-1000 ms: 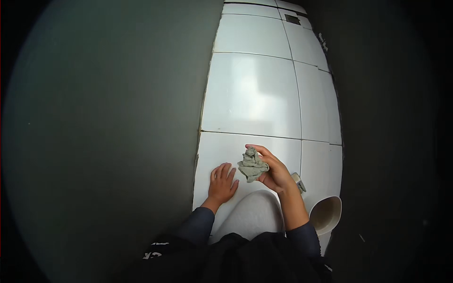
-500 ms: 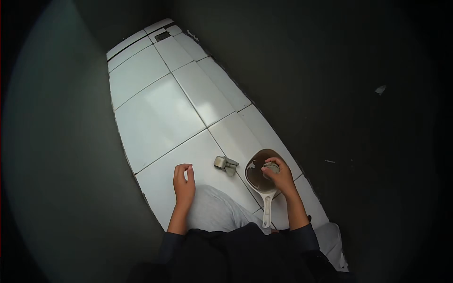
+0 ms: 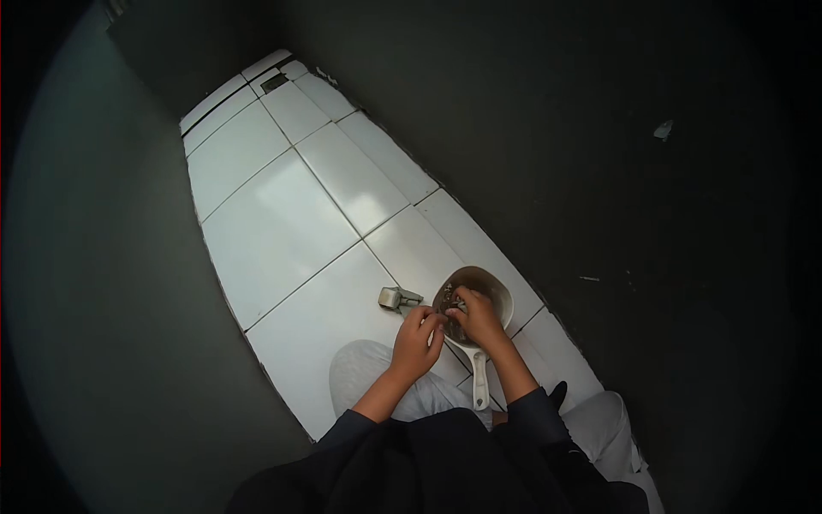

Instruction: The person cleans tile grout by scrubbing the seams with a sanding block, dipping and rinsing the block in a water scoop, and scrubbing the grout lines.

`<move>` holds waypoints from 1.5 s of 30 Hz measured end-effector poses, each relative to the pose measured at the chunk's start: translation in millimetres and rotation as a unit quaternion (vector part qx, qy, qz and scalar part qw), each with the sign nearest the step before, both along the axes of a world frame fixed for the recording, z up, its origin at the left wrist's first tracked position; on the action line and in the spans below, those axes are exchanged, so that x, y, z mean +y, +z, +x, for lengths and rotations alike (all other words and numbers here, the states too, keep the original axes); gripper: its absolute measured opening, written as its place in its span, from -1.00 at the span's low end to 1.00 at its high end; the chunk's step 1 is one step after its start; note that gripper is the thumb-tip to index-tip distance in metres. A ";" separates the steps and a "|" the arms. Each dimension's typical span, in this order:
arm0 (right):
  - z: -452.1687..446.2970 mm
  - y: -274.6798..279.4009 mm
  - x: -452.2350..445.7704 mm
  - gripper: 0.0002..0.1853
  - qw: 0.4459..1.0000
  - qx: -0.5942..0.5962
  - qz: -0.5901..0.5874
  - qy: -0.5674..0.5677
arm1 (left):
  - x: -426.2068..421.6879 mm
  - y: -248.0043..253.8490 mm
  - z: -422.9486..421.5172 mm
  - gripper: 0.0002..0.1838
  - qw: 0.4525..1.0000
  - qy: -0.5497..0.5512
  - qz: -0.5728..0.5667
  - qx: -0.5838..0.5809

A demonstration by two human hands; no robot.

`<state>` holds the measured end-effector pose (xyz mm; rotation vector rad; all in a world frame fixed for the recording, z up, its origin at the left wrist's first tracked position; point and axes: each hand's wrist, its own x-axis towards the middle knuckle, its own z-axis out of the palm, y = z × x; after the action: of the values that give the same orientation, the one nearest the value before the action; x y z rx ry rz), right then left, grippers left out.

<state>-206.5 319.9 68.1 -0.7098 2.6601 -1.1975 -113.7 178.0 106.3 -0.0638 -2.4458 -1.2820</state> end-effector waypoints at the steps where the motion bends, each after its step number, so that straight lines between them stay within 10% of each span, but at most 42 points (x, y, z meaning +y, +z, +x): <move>1: 2.0 7.9 -1.5 -0.71 1.000 -0.003 0.000 -0.004 | 0.2 -0.8 -1.2 -0.83 1.000 0.002 0.004 -0.002; 15: 2.1 -11.0 0.3 -0.70 0.998 0.050 -0.014 -0.043 | 1.7 -3.8 -5.0 -0.85 0.999 0.024 0.004 0.031; 20: 0.5 27.0 7.5 -0.58 0.977 -0.206 0.048 -0.037 | 1.7 -9.0 -4.3 -0.83 0.999 0.023 0.012 0.022; 45: 7.3 5.0 -6.3 -0.49 0.980 -0.083 0.170 -0.058 | 1.9 -8.6 -6.5 -0.82 0.999 0.025 0.010 0.031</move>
<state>-199.2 313.6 73.1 -0.3855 2.6937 -0.7524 -120.2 179.9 97.6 -0.0357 -2.3669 -1.2633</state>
